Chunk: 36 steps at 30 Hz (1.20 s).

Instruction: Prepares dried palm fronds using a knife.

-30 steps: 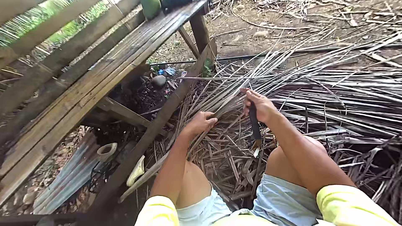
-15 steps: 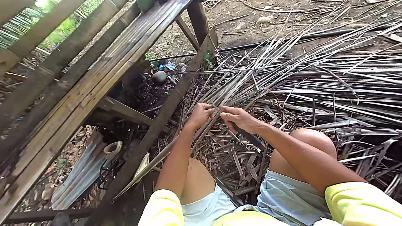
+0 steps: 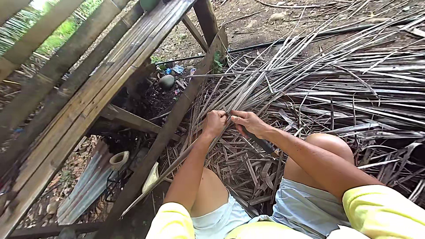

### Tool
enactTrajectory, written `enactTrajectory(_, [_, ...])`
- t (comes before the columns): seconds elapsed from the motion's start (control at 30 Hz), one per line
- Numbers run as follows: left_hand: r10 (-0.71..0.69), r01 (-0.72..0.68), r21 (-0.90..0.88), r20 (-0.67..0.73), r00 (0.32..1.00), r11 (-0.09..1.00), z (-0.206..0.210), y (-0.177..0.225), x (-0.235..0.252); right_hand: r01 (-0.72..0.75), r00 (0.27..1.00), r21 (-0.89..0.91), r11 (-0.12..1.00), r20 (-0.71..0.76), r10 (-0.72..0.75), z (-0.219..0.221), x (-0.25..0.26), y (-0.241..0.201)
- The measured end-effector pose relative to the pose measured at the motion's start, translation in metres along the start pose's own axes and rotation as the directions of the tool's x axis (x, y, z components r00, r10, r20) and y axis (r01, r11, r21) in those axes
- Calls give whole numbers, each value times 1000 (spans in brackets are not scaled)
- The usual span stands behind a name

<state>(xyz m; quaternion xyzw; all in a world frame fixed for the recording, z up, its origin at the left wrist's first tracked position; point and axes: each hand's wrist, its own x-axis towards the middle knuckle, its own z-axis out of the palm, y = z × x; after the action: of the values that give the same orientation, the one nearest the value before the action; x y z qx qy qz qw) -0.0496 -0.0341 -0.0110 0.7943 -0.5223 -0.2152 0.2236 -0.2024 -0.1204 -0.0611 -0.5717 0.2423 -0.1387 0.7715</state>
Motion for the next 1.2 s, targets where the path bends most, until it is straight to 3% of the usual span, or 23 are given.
enactTrajectory(0.13, [53, -32, 266, -73, 996, 963, 4, 11, -9, 46, 998, -43, 998, -35, -48, 2, 3, -1])
enactTrajectory(0.33, [92, -35, 299, -178, 980, 954, -1, 15, -11, 73, 997, -88, 993, 22, -72, 1, -1, -4])
enactTrajectory(0.4, [125, -54, 341, -191, 974, 939, 2, 13, -12, 106, 994, -250, 962, -3, -110, 2, -1, -2])
enactTrajectory(0.5, [137, -47, 407, -197, 971, 912, 4, 15, -14, 100, 989, -570, 815, -30, -143, 1, 0, -3])
enactTrajectory(0.57, [85, -5, 378, -195, 977, 926, 3, 19, -14, 85, 992, -553, 829, -28, -120, 2, -2, -6])
enactTrajectory(0.7, [10, 60, 298, -230, 973, 953, -5, 16, -14, 79, 996, -281, 956, 69, -62, 3, -9, -9])
enactTrajectory(0.8, [60, 21, 348, -219, 974, 937, 2, 14, -17, 82, 997, -435, 897, 29, -77, 1, -4, -3])
enactTrajectory(0.9, [24, 52, 383, -191, 981, 922, 6, 20, -17, 85, 992, -620, 780, -23, -127, 0, -1, -2])
enactTrajectory(1.1, [-96, 155, 334, -187, 978, 930, 2, 27, -14, 94, 992, -651, 754, -4, -127, 2, -3, -7])
enactTrajectory(1.2, [-118, 176, 319, -191, 974, 931, -2, 25, -13, 95, 993, -733, 673, 19, -119, 4, -7, -8])
